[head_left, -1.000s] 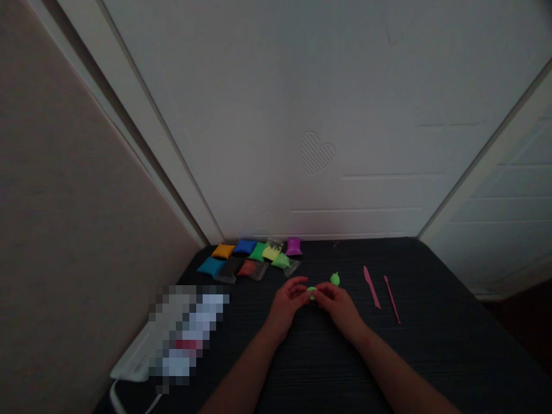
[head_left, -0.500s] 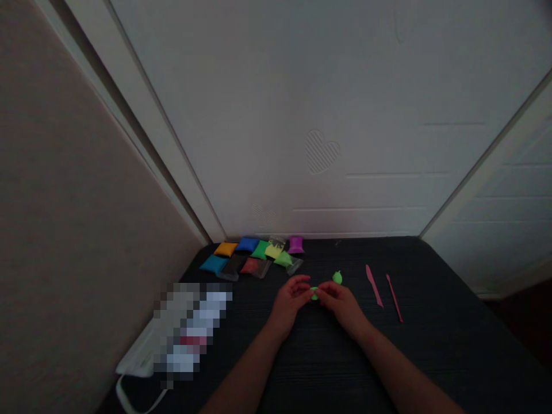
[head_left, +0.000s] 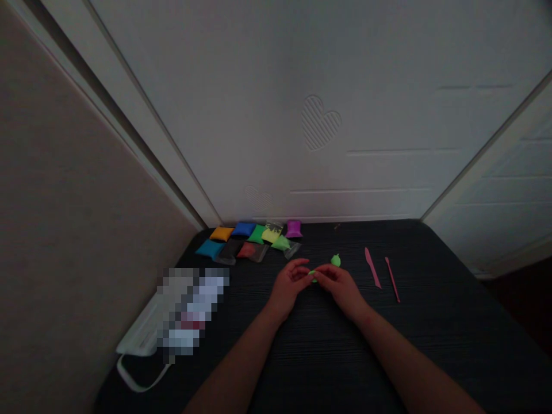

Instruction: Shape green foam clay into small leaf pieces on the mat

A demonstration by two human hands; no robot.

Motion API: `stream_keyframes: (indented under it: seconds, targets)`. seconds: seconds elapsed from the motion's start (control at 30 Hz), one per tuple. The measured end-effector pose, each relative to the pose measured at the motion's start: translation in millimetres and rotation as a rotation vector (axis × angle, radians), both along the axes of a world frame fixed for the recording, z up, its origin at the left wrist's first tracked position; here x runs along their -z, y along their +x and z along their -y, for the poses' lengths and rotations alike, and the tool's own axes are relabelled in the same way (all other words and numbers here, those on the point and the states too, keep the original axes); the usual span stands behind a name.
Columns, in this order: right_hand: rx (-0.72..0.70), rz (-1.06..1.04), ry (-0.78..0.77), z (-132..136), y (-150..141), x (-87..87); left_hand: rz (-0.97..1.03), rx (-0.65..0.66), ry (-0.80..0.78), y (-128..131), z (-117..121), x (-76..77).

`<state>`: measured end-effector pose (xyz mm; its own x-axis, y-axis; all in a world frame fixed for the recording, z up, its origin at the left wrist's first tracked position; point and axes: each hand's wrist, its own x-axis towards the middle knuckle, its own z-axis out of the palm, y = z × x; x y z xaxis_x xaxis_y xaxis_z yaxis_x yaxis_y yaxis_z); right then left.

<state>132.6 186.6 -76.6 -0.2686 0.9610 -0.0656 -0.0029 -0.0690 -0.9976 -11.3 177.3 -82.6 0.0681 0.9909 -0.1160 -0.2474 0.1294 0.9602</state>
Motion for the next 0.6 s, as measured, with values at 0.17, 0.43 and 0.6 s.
stream_keyframes:
  seconds: [0.17,0.43,0.6]
  targets:
    - [0.011,-0.004,0.002,1.7,1.3,0.7,-0.032,0.007,0.004,0.8,1.3,-0.6]
    - [0.022,-0.007,-0.012,1.7,2.0,2.2,-0.025,0.033,0.013,0.4,1.3,-0.3]
    - [0.041,-0.008,0.019,3.1,0.5,3.5,-0.048,0.027,0.023,0.5,2.8,0.1]
